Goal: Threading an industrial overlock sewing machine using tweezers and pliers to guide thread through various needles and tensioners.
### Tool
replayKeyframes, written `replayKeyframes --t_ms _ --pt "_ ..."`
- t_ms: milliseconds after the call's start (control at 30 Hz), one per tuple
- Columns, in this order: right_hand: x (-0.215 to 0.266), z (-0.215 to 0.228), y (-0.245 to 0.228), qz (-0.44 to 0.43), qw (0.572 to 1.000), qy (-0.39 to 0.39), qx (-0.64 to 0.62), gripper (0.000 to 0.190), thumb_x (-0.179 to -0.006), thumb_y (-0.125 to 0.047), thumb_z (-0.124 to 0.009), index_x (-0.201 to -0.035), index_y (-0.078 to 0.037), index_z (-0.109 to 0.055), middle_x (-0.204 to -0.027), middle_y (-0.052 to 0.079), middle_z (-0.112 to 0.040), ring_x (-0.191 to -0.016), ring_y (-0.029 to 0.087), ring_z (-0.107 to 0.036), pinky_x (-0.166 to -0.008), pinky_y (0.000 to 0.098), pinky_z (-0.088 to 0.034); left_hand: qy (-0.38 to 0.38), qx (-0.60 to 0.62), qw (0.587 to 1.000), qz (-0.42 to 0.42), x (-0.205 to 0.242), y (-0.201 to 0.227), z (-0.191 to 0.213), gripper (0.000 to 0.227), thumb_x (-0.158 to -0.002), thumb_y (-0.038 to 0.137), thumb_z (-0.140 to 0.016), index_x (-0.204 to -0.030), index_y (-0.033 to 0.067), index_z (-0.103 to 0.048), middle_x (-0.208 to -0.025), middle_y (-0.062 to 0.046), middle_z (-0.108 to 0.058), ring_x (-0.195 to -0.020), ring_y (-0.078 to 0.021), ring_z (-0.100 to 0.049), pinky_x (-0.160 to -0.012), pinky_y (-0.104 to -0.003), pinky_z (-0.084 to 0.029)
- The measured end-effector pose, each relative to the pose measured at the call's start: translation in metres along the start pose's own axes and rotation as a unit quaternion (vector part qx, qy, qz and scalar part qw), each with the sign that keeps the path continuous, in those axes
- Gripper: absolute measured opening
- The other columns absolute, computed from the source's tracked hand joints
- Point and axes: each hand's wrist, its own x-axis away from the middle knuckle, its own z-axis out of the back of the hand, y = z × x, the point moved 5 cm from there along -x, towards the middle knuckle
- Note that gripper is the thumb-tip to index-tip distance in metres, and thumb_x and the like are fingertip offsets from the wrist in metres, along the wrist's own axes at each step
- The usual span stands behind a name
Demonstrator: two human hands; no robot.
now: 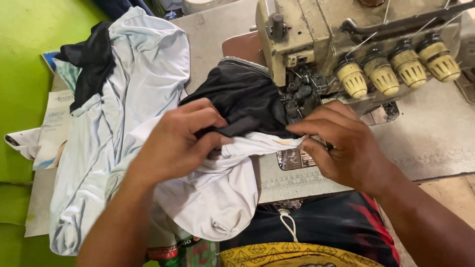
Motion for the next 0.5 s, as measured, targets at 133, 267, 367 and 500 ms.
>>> replayKeyframes --t_ms 133,267,367,500 --pt "-0.009 0.007 -0.007 0.011 1.000 -0.010 -0.027 0.019 -0.079 -0.001 -0.078 -0.097 -0.006 -0.074 -0.094 0.010 -0.070 -0.084 0.026 -0.059 -0.073 0.0388 -0.044 -0.082 0.066 0.990 -0.095 -0.023 0.005 0.012 0.012 -0.088 0.021 -0.076 -0.086 0.0135 -0.067 -0.082 0.003 -0.062 -0.076 -0.0114 -0.058 -0.069 -0.028 -0.048" --pt "-0.013 0.012 -0.015 0.038 0.996 0.026 -0.079 0.009 -0.088 -0.002 -0.076 -0.094 -0.001 -0.069 -0.094 0.013 -0.071 -0.087 0.027 -0.064 -0.079 0.0396 -0.048 0.177 -0.014 0.981 -0.071 -0.033 -0.006 0.005 0.017 -0.092 -0.003 -0.066 -0.107 0.0064 -0.066 -0.109 -0.013 -0.055 -0.077 -0.0232 -0.065 -0.062 -0.031 -0.063" --pt "-0.012 0.014 -0.014 0.038 0.993 0.048 -0.099 0.008 -0.088 -0.002 -0.076 -0.094 -0.001 -0.070 -0.095 0.013 -0.072 -0.089 0.027 -0.066 -0.082 0.0391 -0.050 0.165 -0.128 0.961 -0.182 -0.016 0.017 -0.018 0.014 -0.098 0.010 -0.069 -0.111 0.0063 -0.062 -0.112 -0.016 -0.054 -0.090 -0.0287 -0.063 -0.074 -0.037 -0.065" --pt "-0.013 0.015 -0.017 0.041 0.994 0.048 -0.086 0.007 -0.092 -0.008 -0.073 -0.095 -0.002 -0.070 -0.097 0.013 -0.072 -0.091 0.028 -0.067 -0.084 0.0401 -0.050 -0.026 -0.066 0.997 -0.033 -0.003 0.024 -0.023 0.037 -0.091 0.024 -0.072 -0.123 0.0079 -0.062 -0.106 -0.008 -0.057 -0.079 -0.0258 -0.064 -0.073 -0.042 -0.051"
